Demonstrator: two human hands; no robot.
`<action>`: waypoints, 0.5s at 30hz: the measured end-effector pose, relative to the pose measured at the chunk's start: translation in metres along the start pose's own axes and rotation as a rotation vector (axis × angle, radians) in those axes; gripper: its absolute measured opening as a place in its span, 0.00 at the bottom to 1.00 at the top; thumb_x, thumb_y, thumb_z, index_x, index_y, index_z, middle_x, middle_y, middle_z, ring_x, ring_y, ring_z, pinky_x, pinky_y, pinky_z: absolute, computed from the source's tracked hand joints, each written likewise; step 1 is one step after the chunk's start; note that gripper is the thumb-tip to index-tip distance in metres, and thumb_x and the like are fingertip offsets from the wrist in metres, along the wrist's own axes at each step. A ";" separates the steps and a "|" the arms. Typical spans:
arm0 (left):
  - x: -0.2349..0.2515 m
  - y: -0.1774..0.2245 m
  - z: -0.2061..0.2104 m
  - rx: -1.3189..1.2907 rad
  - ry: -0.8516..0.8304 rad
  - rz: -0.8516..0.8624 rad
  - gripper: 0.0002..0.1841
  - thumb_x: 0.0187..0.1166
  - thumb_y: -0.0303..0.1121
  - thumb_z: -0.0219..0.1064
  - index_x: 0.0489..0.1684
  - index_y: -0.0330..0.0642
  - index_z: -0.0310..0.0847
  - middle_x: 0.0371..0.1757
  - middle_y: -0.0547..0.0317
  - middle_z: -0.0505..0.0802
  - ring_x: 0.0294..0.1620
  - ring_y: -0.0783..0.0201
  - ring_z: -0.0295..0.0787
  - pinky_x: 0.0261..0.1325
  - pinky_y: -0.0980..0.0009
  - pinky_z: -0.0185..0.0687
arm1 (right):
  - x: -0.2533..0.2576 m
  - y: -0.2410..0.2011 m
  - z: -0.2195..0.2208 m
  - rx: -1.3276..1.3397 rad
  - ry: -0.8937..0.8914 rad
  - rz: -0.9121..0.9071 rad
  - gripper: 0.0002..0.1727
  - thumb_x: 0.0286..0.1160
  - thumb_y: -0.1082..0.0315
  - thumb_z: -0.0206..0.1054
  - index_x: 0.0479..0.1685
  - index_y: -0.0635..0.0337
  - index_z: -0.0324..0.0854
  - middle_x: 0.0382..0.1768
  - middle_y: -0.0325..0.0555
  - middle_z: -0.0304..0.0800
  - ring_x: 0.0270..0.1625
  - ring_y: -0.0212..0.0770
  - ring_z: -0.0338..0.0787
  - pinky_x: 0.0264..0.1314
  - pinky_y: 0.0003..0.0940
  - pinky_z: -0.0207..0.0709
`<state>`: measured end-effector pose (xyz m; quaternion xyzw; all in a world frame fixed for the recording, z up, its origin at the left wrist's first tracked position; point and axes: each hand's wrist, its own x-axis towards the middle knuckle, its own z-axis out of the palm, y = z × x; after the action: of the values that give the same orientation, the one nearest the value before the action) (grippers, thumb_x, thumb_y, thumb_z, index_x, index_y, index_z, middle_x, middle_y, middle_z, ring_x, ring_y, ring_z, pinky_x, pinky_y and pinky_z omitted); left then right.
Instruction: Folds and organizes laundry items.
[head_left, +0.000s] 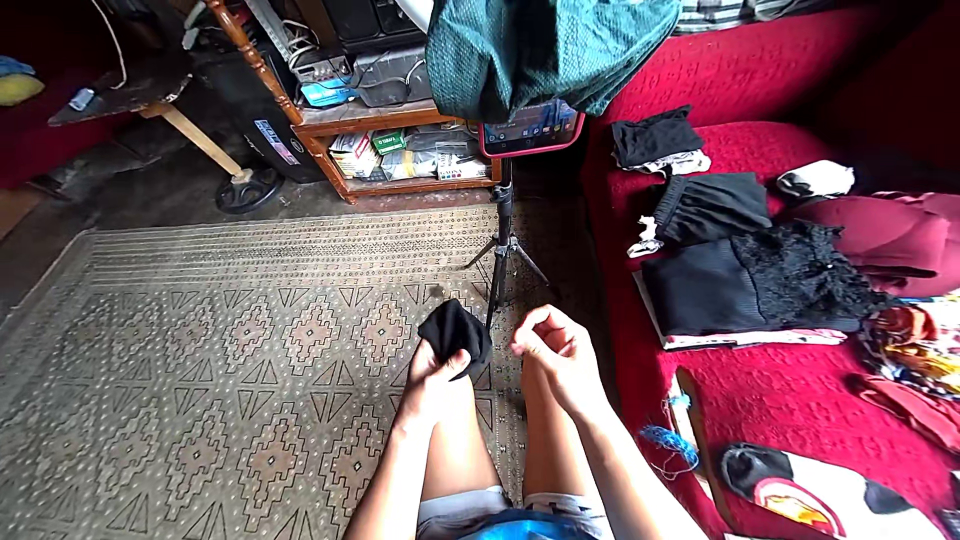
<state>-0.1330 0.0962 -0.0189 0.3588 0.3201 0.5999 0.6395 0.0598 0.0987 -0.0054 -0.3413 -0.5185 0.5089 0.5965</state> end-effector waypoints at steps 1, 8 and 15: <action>-0.001 -0.001 0.001 0.046 0.009 -0.007 0.20 0.74 0.24 0.70 0.63 0.34 0.70 0.50 0.57 0.93 0.52 0.66 0.92 0.63 0.64 0.88 | -0.001 0.000 0.004 -0.039 -0.039 -0.030 0.09 0.77 0.67 0.72 0.47 0.61 0.83 0.41 0.37 0.92 0.44 0.30 0.91 0.49 0.28 0.87; -0.003 -0.006 -0.009 0.272 -0.032 0.091 0.18 0.78 0.37 0.73 0.57 0.32 0.80 0.50 0.54 0.93 0.54 0.64 0.92 0.63 0.61 0.88 | -0.003 0.003 0.020 -0.324 -0.055 -0.126 0.10 0.73 0.67 0.76 0.44 0.66 0.88 0.46 0.45 0.92 0.49 0.30 0.92 0.54 0.25 0.89; -0.005 0.030 -0.008 0.623 -0.009 0.333 0.05 0.78 0.25 0.67 0.43 0.37 0.87 0.40 0.67 0.97 0.45 0.76 0.94 0.53 0.76 0.90 | 0.006 -0.011 -0.018 -0.018 0.317 -0.198 0.05 0.83 0.71 0.62 0.45 0.59 0.84 0.40 0.36 0.93 0.46 0.30 0.91 0.54 0.30 0.87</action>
<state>-0.1561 0.0923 0.0022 0.5865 0.4221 0.5679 0.3942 0.0799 0.1037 0.0022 -0.3702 -0.4535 0.3828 0.7147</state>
